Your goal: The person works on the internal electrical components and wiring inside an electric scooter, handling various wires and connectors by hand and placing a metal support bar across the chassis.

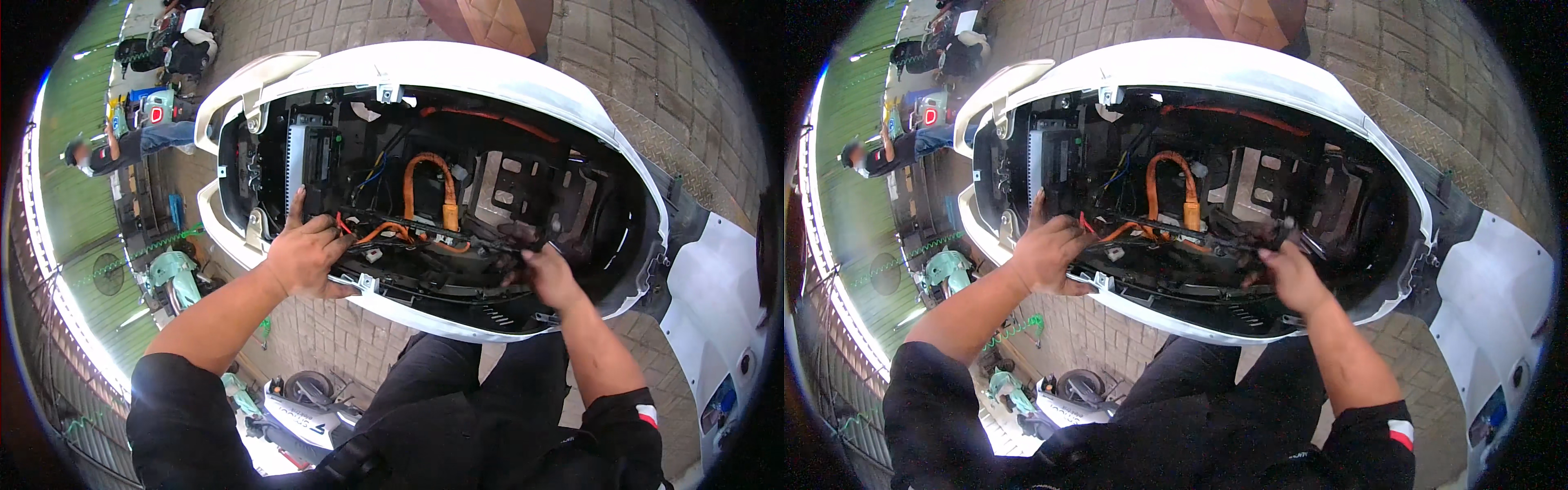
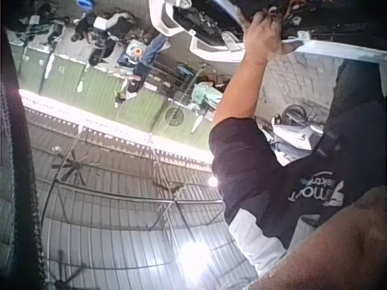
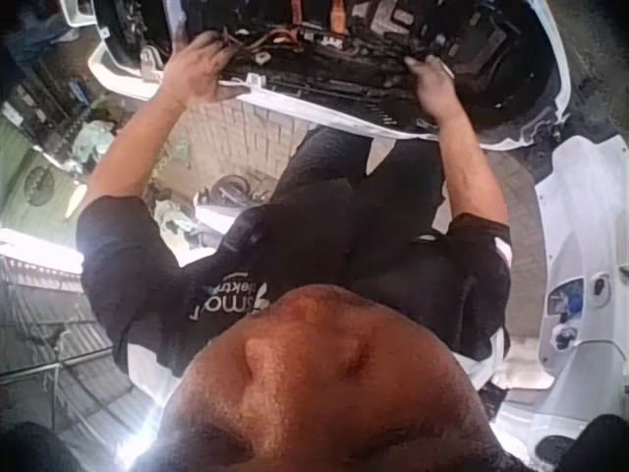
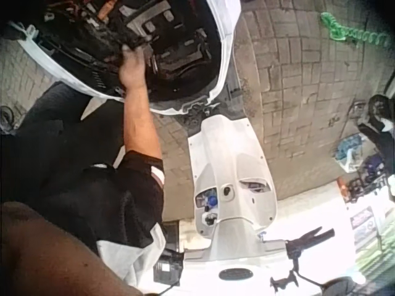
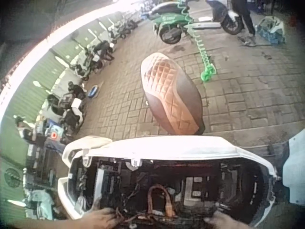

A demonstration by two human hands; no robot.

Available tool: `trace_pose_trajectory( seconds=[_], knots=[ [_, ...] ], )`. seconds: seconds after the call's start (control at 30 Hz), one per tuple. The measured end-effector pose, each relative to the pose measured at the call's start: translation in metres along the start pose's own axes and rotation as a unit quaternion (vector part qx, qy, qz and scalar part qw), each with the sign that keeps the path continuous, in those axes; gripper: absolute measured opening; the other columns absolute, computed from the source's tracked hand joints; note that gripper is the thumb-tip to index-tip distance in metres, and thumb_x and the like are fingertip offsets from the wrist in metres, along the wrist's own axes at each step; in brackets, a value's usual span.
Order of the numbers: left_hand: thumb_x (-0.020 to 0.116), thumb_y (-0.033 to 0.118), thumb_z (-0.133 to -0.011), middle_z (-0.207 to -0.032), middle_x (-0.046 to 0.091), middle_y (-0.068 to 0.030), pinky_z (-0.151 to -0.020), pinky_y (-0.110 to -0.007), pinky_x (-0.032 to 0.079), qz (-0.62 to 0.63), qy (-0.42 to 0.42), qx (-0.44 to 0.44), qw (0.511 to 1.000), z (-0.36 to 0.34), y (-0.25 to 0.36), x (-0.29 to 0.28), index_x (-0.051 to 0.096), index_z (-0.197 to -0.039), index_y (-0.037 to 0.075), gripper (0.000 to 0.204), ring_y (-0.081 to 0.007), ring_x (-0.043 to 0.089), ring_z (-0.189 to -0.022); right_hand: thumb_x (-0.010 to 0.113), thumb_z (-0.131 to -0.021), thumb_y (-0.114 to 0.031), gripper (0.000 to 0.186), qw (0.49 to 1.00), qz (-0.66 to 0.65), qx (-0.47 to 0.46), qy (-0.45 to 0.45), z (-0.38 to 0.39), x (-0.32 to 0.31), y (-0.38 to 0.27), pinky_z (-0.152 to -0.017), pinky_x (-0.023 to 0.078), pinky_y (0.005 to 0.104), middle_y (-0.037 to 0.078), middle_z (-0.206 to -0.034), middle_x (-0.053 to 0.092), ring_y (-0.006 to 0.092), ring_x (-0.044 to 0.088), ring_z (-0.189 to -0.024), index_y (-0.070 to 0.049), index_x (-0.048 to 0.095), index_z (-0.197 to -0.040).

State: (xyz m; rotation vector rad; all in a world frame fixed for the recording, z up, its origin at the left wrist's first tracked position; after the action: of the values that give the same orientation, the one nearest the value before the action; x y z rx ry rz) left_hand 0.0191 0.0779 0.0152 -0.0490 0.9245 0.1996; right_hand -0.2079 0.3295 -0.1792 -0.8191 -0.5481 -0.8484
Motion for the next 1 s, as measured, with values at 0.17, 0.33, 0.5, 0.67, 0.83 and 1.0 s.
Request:
trace_pose_trajectory(
  seconds=[0.17, 0.33, 0.5, 0.67, 0.83, 1.0],
  knots=[
    [0.07, 0.073, -0.061, -0.099, 0.068, -0.006, -0.115, -0.07, 0.0, -0.003, 0.013, 0.007, 1.0, 0.002, 0.0, 0.002, 0.07, -0.113, 0.006, 0.085, -0.0211, 0.059, -0.11, 0.05, -0.099, -0.016, 0.027, 0.838, 0.498, -0.2, 0.094, -0.002, 0.014, -0.027, -0.09, 0.046, 0.0466, 0.031, -0.111, 0.06, 0.0482, 0.056, -0.108, 0.003, 0.055, -0.118],
    [0.07, 0.073, -0.061, -0.099, 0.068, -0.0061, -0.115, -0.071, 0.001, 0.006, 0.004, 0.005, 1.0, -0.001, 0.0, 0.0, 0.07, -0.114, 0.006, 0.086, -0.0212, 0.059, -0.11, 0.053, -0.097, -0.013, 0.042, 0.837, 0.479, -0.188, 0.187, -0.007, 0.019, -0.029, -0.096, 0.045, 0.0473, 0.035, -0.118, 0.058, 0.0479, 0.055, -0.116, 0.004, 0.043, -0.134],
    [0.076, 0.066, -0.055, -0.1, 0.068, -0.005, -0.114, -0.072, 0.004, 0.006, 0.022, 0.012, 1.0, 0.0, -0.001, 0.004, 0.066, -0.116, 0.009, 0.085, -0.0246, 0.06, -0.107, 0.055, -0.095, -0.009, 0.062, 0.816, 0.391, -0.329, 0.271, -0.01, 0.035, -0.031, -0.101, 0.045, 0.0462, 0.034, -0.126, 0.056, 0.0455, 0.06, -0.115, 0.006, 0.025, -0.147],
    [0.075, 0.067, -0.055, -0.101, 0.068, -0.0057, -0.113, -0.072, 0.003, 0.009, 0.018, 0.013, 1.0, -0.001, -0.001, 0.003, 0.066, -0.117, 0.009, 0.086, -0.0252, 0.06, -0.107, 0.04, -0.094, -0.008, 0.047, 0.993, 0.028, 0.003, 0.111, -0.015, 0.001, -0.02, -0.103, 0.044, 0.038, 0.027, -0.133, 0.055, 0.0359, 0.06, -0.115, 0.009, 0.042, -0.138],
    [0.075, 0.068, -0.056, -0.1, 0.068, -0.0061, -0.113, -0.072, 0.003, 0.012, 0.017, 0.013, 1.0, 0.0, -0.001, 0.004, 0.066, -0.118, 0.008, 0.086, -0.0255, 0.06, -0.108, 0.042, -0.081, -0.003, 0.063, 0.991, 0.101, -0.088, 0.002, -0.01, -0.022, -0.025, -0.115, 0.029, 0.0328, 0.02, -0.141, 0.052, 0.0261, 0.044, -0.136, 0.009, 0.041, -0.143],
    [0.074, 0.069, -0.057, -0.1, 0.068, -0.0063, -0.114, -0.072, 0.003, 0.008, 0.018, 0.013, 1.0, 0.001, -0.001, 0.001, 0.067, -0.117, 0.008, 0.086, -0.025, 0.06, -0.108, 0.052, -0.085, -0.001, 0.059, 0.933, 0.332, -0.135, 0.043, -0.002, -0.011, -0.025, -0.11, 0.036, 0.0356, 0.024, -0.143, 0.048, 0.0337, 0.044, -0.136, 0.001, 0.045, -0.143]
  ],
)
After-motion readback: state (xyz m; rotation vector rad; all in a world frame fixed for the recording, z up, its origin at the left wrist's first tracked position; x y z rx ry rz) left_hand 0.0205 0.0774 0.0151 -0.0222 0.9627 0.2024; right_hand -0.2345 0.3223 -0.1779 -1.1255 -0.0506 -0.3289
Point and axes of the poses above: each hand's wrist, its own z-axis away from the middle knuckle, its own x-axis out of the palm, y = z × x, the point moved 3 cm from there along -z, towards the middle knuckle
